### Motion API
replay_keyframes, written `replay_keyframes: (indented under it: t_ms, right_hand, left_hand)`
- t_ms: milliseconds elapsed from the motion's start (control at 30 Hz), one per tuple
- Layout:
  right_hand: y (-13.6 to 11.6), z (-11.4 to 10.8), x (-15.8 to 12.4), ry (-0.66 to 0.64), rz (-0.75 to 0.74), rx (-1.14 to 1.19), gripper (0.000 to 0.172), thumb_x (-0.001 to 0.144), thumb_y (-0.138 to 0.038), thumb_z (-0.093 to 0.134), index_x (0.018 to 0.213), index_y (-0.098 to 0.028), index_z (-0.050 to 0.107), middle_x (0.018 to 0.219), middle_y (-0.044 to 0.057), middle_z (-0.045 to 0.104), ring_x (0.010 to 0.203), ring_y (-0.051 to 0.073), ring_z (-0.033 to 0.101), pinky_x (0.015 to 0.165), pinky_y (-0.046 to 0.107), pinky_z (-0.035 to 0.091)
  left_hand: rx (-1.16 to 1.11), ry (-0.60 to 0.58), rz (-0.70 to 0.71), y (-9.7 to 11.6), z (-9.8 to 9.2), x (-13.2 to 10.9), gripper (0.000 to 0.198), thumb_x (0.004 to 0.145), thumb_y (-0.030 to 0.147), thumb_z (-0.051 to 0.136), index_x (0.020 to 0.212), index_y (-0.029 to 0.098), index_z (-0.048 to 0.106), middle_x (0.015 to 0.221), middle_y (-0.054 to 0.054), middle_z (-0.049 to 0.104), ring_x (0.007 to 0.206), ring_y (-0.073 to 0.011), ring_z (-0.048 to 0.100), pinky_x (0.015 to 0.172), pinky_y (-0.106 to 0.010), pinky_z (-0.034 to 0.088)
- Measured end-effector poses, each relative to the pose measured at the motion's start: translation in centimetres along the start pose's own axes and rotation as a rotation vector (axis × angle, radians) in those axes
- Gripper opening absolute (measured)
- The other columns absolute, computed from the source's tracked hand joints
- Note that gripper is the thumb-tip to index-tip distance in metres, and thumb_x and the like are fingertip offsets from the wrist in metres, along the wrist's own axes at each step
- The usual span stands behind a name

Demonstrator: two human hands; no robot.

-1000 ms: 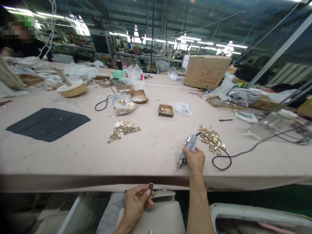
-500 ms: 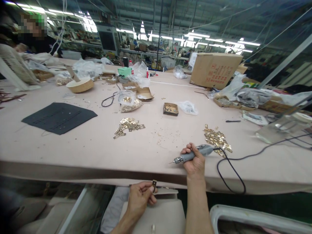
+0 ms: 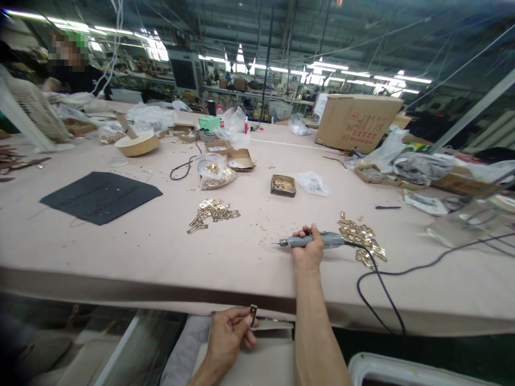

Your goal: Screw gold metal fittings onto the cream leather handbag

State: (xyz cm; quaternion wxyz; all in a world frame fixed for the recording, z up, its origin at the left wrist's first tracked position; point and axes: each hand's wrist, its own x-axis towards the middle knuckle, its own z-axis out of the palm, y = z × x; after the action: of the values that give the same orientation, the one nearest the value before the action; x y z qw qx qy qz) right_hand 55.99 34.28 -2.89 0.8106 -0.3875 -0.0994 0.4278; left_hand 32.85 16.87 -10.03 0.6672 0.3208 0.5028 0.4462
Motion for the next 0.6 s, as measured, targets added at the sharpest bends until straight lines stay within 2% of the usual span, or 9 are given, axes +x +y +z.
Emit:
replay_keyframes:
  t_ms: [200, 600]
  right_hand:
    - [0.9, 0.2, 0.6, 0.060, -0.036, 0.124, 0.028, 0.078, -0.029, 0.074, 0.086, -0.021, 0.048, 0.074, -0.007, 0.058, 0.051, 0.005, 0.049, 0.055, 0.021, 0.051]
    - [1.7, 0.0, 1.2, 0.083, -0.049, 0.146, 0.029, 0.078, -0.030, 0.076, 0.087, -0.020, 0.050, 0.076, -0.007, 0.058, 0.052, 0.004, 0.051, 0.057, 0.021, 0.051]
  left_hand:
    - [-0.015, 0.025, 0.024, -0.9, -0.5, 0.2, 0.054, 0.066, 0.057, 0.083, 0.086, 0.007, 0.076, 0.068, -0.014, 0.075, 0.040, -0.0157, 0.064, 0.037, -0.020, 0.048]
    - [-0.018, 0.001, -0.007, -1.3, -0.7, 1.6, 0.053, 0.067, 0.059, 0.083, 0.085, 0.009, 0.077, 0.068, -0.013, 0.075, 0.040, -0.0157, 0.064, 0.037, -0.020, 0.048]
